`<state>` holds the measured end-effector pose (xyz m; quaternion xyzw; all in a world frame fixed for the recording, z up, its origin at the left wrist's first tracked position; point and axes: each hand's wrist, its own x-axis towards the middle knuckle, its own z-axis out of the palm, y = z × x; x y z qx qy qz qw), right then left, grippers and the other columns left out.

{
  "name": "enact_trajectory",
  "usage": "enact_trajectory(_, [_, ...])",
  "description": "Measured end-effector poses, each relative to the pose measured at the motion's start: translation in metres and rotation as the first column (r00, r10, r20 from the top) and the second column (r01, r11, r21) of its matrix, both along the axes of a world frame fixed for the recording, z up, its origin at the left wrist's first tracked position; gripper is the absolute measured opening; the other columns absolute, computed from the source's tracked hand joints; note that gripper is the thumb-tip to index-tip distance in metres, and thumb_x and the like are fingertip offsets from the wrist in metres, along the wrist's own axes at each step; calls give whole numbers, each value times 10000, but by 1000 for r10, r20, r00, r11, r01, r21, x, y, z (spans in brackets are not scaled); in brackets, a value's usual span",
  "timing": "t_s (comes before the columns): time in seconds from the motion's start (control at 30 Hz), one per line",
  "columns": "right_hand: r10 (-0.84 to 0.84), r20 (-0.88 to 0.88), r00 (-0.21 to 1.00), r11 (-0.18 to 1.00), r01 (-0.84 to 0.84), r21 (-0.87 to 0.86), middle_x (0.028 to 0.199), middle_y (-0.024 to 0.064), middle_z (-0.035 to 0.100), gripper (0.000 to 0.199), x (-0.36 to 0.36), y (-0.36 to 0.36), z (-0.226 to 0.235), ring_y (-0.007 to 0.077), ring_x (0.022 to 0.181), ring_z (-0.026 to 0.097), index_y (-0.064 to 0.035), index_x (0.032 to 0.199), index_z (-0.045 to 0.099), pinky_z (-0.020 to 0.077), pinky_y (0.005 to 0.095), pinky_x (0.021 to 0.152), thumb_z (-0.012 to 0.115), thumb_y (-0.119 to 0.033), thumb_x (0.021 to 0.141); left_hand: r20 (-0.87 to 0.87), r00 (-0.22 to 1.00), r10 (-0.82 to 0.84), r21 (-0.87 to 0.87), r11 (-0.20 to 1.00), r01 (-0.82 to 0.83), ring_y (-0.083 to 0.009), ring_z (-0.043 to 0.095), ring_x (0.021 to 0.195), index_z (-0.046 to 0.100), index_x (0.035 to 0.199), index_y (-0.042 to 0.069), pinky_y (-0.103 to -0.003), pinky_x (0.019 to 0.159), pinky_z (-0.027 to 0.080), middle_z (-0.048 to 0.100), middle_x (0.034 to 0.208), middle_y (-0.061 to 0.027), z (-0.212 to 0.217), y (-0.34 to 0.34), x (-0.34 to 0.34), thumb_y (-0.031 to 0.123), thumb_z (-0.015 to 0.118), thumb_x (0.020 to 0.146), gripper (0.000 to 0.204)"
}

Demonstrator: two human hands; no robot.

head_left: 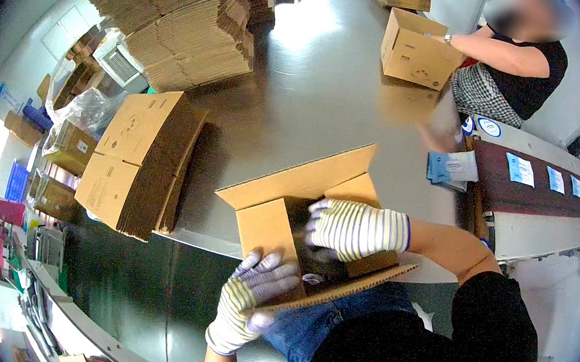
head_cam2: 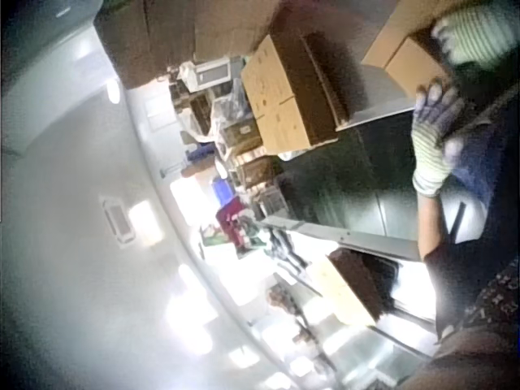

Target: The person takes small blue packages from a conveyor belt and places them into a cardboard box by hand.

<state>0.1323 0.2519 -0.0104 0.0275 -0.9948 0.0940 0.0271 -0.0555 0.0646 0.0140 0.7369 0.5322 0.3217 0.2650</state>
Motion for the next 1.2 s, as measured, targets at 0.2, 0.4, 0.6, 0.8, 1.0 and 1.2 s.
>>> enact_trajectory(0.2, [-304, -236, 923, 426, -90, -900, 1082, 141, 640, 322, 37, 31, 36, 258, 1055, 594, 7, 1045, 616, 443, 368, 944, 536, -280, 924, 578, 672, 463, -172, 874, -454, -138, 593, 856, 457, 1324, 37, -274, 799, 462, 636, 977, -74, 2, 19, 9, 216, 561, 928, 447])
enact_trajectory(0.4, [-139, -195, 971, 964, 87, -252, 1315, 189, 494, 782, 54, -4, 12, 347, 1269, 413, -115, 1308, 492, 261, 491, 1085, 671, -576, 703, -611, 705, 360, 378, 915, -141, -466, 362, 1274, 435, 1326, 32, -497, 1070, 298, 491, 1317, -193, 2, 45, 15, 35, 437, 867, 459])
enact_trajectory(0.6, [-131, -190, 973, 953, 70, -296, 1339, 147, 490, 757, 51, 2, 6, 335, 1320, 349, -155, 1312, 515, 154, 499, 1119, 680, -563, 696, -601, 797, 54, 229, 968, 106, -395, 540, 1090, 470, 1260, -5, -487, 1011, 378, 581, 1158, -206, 0, 71, 29, 186, 560, 856, 455])
enact_trajectory(0.8, [-322, -520, 791, 932, 167, -322, 1269, 179, 500, 468, 68, -3, 7, 358, 1241, 425, -67, 1126, 569, 349, 487, 1034, 701, -358, 784, -516, 841, 162, 391, 918, 63, -361, 571, 685, 605, 1064, 41, -437, 767, 464, 613, 742, -151, 4, 65, 31, 141, 601, 829, 256])
enact_trajectory(1.0, [-728, -434, 531, 672, 425, -606, 1302, 245, 465, 693, 83, -3, -5, 380, 1227, 442, -11, 1295, 437, 364, 445, 1026, 664, -447, 806, 525, 668, 527, 193, 691, -697, -252, 607, 811, 615, 918, 10, -401, 745, 525, 632, 894, -136, -18, 29, -10, 193, 454, 954, 246])
enact_trajectory(1.2, [-813, -318, 487, 507, 326, -798, 1166, 224, 572, 696, 59, -12, 50, 332, 1109, 555, 9, 1249, 469, 442, 405, 942, 741, -380, 740, 782, 534, 321, 168, 717, -676, -270, 603, 1029, 360, 1316, -8, -430, 832, 546, 514, 1270, -201, -80, 25, 31, 216, 527, 932, 475])
